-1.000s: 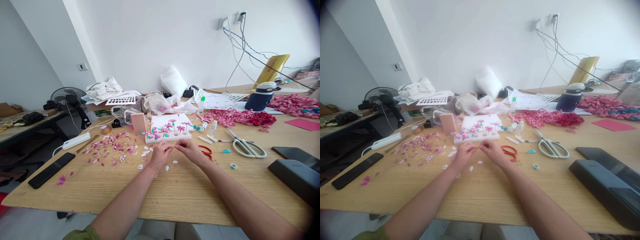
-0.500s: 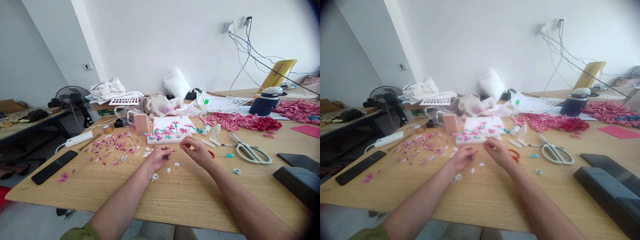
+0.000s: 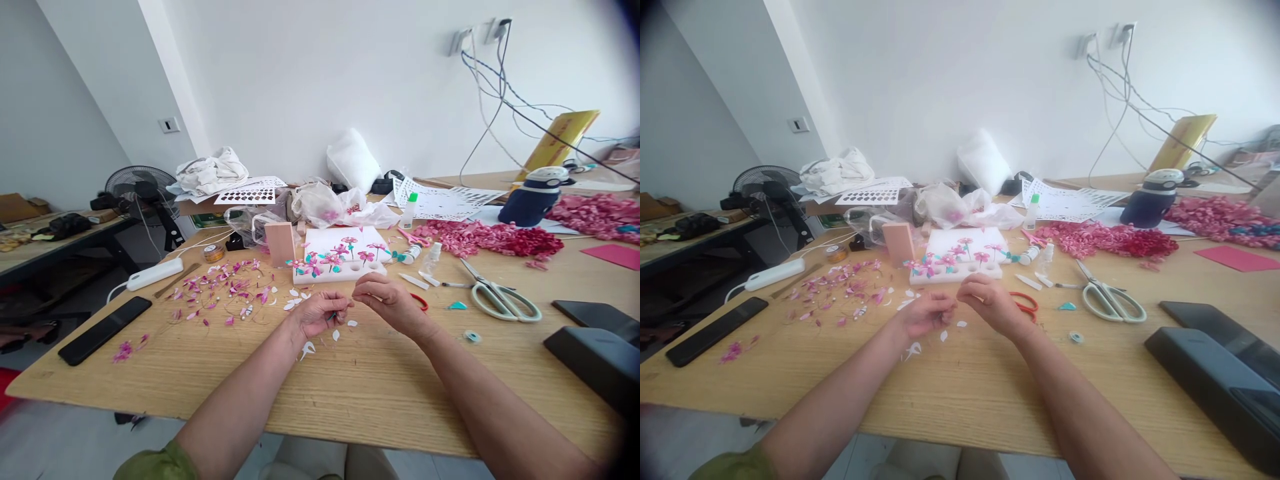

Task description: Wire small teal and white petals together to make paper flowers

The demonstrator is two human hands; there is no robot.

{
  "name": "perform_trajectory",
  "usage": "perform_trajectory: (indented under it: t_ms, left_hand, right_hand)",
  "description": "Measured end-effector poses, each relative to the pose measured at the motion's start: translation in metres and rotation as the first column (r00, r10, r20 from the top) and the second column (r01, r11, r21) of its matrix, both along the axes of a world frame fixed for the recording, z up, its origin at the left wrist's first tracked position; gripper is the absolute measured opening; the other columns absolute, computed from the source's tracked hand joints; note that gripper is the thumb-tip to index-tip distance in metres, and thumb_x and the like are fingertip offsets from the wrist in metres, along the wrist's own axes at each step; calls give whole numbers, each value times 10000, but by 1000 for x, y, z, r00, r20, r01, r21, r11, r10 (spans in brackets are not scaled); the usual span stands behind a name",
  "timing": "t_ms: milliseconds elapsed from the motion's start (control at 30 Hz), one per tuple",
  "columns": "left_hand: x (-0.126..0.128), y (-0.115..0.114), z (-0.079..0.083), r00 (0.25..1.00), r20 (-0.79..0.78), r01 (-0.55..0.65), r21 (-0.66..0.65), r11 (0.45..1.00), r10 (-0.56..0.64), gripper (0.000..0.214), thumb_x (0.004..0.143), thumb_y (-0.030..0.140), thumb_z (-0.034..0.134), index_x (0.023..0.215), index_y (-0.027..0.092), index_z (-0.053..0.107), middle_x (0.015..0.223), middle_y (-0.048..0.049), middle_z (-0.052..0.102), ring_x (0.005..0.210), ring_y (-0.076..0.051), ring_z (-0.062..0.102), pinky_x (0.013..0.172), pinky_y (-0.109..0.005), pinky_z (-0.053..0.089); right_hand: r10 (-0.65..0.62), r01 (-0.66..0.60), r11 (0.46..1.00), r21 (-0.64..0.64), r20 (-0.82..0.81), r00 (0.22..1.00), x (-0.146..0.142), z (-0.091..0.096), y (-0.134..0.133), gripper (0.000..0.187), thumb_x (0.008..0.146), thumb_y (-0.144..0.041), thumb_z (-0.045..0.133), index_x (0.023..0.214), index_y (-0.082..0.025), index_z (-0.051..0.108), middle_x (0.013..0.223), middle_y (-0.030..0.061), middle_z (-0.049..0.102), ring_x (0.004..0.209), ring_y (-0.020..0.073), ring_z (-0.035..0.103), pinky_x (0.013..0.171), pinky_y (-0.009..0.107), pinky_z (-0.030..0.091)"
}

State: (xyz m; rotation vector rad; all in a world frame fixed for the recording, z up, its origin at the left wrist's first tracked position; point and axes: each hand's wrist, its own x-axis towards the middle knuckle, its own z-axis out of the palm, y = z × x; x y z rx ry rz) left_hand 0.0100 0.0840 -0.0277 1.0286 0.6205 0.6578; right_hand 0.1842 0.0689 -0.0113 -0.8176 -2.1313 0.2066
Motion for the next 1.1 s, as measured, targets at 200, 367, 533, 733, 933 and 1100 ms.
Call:
perform_trajectory:
  t_ms: [200,367,533,733,933,1100]
  left_hand:
    - [7,-4,6,864,-193,-125,812,570,466,144,713,198,551,581,160,593,602,7,435,609,-111,404,612,-245,303]
    - [9,-5,3,812,-172,-111,893,436,558,160,745,219,517,653,195,646,643,-22,507,649,-141,464,639,-256,341]
    - [12,-4,1,822,-170,-220,786,578,543,125,709,247,560,700,175,662,677,-29,599,661,-146,512,645,-256,371]
    - [14,-6,6,838,-192,-281,650,707,510,165,675,295,581,653,146,650,672,-17,601,668,-135,498,646,-248,357]
    - [9,-6,8,906,-128,-329,386,862,404,175,611,297,638,613,123,620,552,24,496,527,-65,367,543,-219,277]
    - [3,-3,6,966,-25,-249,158,955,256,219,550,304,690,634,114,620,575,10,504,516,-54,368,521,-218,251]
  right_hand:
    - [-255,204,886,-417,-70,964,-8,-4,0,168,731,-245,505,580,-171,501,579,-5,500,564,127,448,522,247,348]
    - [-277,177,825,-537,-110,955,-8,-12,5,212,736,-305,471,582,-164,502,510,-28,463,475,101,413,441,217,324]
    - [-310,196,832,-520,-140,940,-9,-12,6,199,709,-326,512,609,-155,537,556,-8,509,526,117,444,481,232,341]
    - [-305,198,833,-517,-129,944,-11,-11,5,208,710,-332,519,608,-153,553,542,-13,501,507,110,430,464,229,326]
    - [-302,224,867,-446,-112,947,-1,-7,6,150,728,-281,515,651,-166,572,616,6,550,571,128,470,518,244,361]
    - [-158,144,977,-156,-80,984,4,-3,5,125,770,-227,485,728,-192,598,716,31,579,656,141,512,582,252,396]
